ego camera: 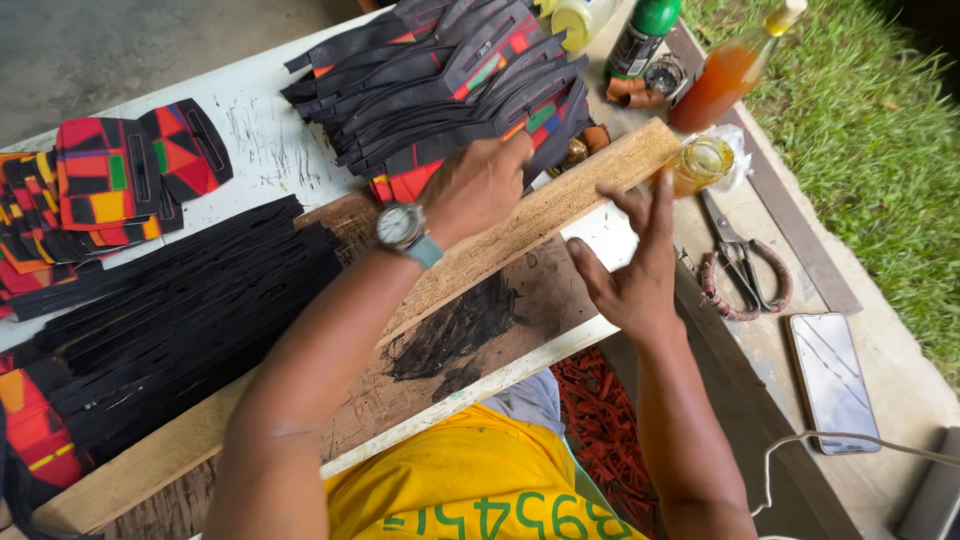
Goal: The person repeatedly applies a dark substance from a jar onto black zipper strips using a finger, then places each treated strip into a pile. The person handles multiple zipper strips one at a time and continues the process throughout the clip.
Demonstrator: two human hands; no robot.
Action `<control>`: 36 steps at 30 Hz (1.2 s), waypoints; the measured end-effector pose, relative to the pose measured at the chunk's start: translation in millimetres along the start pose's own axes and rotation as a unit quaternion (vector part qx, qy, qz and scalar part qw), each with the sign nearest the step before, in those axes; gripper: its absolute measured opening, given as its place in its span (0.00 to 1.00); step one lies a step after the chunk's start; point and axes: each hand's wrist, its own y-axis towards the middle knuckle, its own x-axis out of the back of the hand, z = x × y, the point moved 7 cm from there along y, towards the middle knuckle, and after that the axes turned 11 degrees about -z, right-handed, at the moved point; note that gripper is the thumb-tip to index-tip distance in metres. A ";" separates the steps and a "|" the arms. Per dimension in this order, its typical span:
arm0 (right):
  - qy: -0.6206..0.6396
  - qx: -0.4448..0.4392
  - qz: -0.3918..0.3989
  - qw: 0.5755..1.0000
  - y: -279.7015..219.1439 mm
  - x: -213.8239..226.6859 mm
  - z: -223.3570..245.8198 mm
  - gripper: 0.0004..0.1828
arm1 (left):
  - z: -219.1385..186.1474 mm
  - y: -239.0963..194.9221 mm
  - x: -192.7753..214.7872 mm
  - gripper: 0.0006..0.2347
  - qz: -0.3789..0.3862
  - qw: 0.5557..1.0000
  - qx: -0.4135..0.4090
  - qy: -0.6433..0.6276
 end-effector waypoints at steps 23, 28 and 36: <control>0.319 -0.362 0.246 0.841 5.2 -18.1 -98.7 0.41 | 25.0 -208.0 109.1 0.08 0.115 0.907 0.390 -0.114; 0.089 -0.327 0.168 0.926 27.7 -35.1 -123.0 0.42 | 41.6 -207.2 104.5 0.09 -0.020 0.926 0.332 -0.176; -0.119 -0.236 0.161 0.951 30.6 -43.4 -131.4 0.42 | 49.0 -190.3 94.2 0.12 -0.013 0.931 0.346 -0.114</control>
